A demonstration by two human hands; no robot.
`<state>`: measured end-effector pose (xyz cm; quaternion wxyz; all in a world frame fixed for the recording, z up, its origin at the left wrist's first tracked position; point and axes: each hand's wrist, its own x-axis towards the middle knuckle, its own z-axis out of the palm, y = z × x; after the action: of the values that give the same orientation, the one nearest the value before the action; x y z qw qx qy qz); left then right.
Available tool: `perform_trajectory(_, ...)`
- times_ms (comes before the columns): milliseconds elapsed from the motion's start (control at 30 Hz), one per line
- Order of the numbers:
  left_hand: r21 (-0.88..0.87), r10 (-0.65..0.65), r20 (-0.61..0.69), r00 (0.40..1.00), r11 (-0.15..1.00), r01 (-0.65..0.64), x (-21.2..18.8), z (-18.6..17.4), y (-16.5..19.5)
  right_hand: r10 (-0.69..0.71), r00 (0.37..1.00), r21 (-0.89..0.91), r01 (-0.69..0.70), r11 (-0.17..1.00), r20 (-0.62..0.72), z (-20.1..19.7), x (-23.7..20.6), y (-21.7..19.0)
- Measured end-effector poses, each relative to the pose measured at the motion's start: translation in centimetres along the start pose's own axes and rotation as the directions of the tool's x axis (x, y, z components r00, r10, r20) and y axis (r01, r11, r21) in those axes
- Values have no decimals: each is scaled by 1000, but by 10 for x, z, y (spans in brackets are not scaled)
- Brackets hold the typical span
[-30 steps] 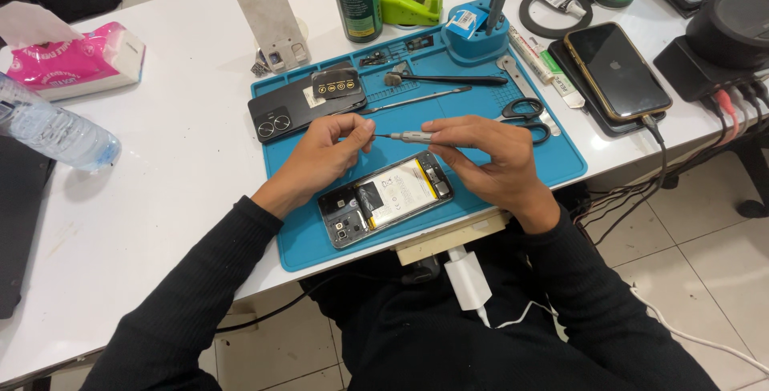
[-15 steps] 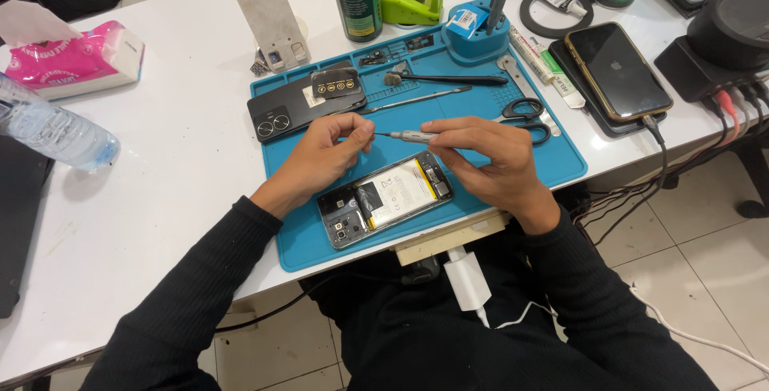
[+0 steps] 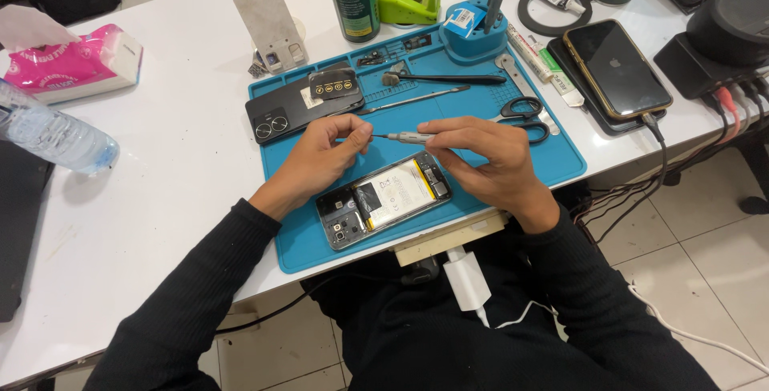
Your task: The person repairs a disassembled smartphone on a blue repair mat. They hold the phone, use a precision screwdriver to unscrew and re-tighten small screws, manipulate internal components and the battery area, and handle small parts and tools laid out on the mat.
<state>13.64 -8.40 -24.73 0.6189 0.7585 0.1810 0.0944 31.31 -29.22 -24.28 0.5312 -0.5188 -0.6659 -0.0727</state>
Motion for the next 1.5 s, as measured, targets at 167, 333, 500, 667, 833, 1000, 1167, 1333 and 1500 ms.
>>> perform_trajectory(167,14,-3,-8,1000,1000,3,0,1,0,14,1000,-21,-13,1000,24,0,-1,1)
perform_trajectory(333,9,-17,-15,1000,1000,17,-1,1,1,-2,1000,-5,2,1000,9,0,-1,2)
perform_trajectory(500,-5,-17,-11,1000,1000,17,0,2,1,8,1000,-14,-7,1000,12,0,-2,1)
perform_trajectory(667,-22,14,8,1000,1000,-14,-1,0,-1,27,1000,-3,-27,1000,3,2,-2,0)
perform_trajectory(833,-27,11,11,1000,1000,-11,-2,-1,0,37,999,-4,-37,999,8,4,-2,-1)
perform_trajectory(1000,-10,12,7,1000,1000,-11,-3,-2,-1,56,998,0,-56,998,10,4,-2,-2)
perform_trajectory(1167,29,35,-3,999,999,-35,-2,-3,-5,72,997,-5,-72,997,7,4,-4,-1)
perform_trajectory(1333,308,268,-1,963,917,-255,-14,0,9,131,991,135,-127,983,-17,7,-5,-6)
perform_trajectory(1500,596,521,-31,853,695,-403,-56,17,37,114,992,321,-93,943,-48,14,-1,-23)
